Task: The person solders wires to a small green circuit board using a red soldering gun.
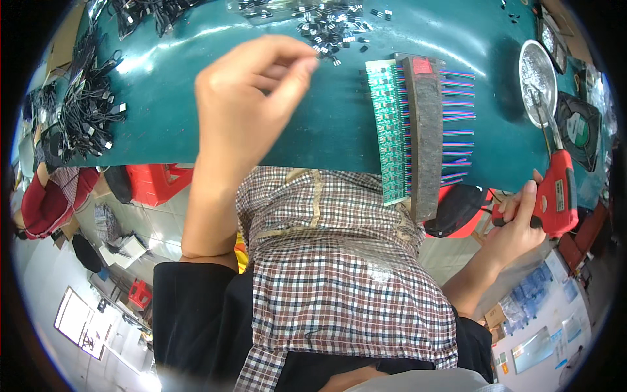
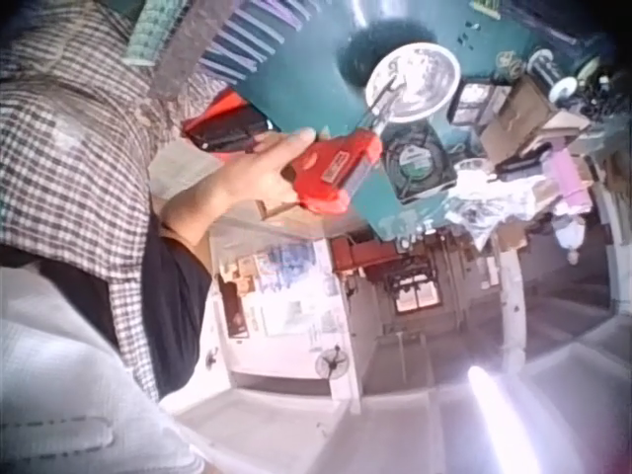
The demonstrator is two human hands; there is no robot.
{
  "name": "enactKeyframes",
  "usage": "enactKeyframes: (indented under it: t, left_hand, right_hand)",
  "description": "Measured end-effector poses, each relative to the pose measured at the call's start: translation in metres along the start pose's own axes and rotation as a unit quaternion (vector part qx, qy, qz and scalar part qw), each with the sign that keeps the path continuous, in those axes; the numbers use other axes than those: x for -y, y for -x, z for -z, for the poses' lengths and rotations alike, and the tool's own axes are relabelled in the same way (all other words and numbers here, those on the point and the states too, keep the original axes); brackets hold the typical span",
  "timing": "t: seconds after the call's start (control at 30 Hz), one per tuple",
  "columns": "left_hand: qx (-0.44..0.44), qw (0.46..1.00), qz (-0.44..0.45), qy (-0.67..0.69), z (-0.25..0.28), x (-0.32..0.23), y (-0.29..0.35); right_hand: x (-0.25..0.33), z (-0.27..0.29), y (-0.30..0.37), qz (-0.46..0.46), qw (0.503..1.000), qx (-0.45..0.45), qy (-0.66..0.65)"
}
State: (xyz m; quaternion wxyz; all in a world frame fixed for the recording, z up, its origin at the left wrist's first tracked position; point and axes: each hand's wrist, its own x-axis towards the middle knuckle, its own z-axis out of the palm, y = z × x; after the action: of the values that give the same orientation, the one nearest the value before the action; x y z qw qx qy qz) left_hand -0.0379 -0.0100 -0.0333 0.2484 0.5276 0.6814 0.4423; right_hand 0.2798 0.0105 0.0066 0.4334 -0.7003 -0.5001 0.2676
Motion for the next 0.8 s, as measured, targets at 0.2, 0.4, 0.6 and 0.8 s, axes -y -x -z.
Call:
enactKeyframes:
  t: [0.2,0.4,0.6,0.8]
  left_hand:
    - [-0.010,0.985,-0.112,-0.132,-0.001,0.010,-0.002]
    - [-0.007,0.978,-0.122,-0.169,-0.013,0.017,-0.005]
    - [0.019,0.980,-0.066,-0.186,-0.008,0.012,-0.002]
    - [-0.030,0.998,-0.040,-0.025,-0.008,0.010,0.005]
  right_hand:
    - [-0.005,0.007,0.008,0.110,0.989,-0.018,-0.094]
    - [0.005,0.007,0.020,0.101,0.989,0.008,-0.107]
    - [0.004,0.012,0.032,0.091,0.982,0.065,-0.151]
    - [0.004,0.016,0.042,0.054,0.967,0.152,-0.195]
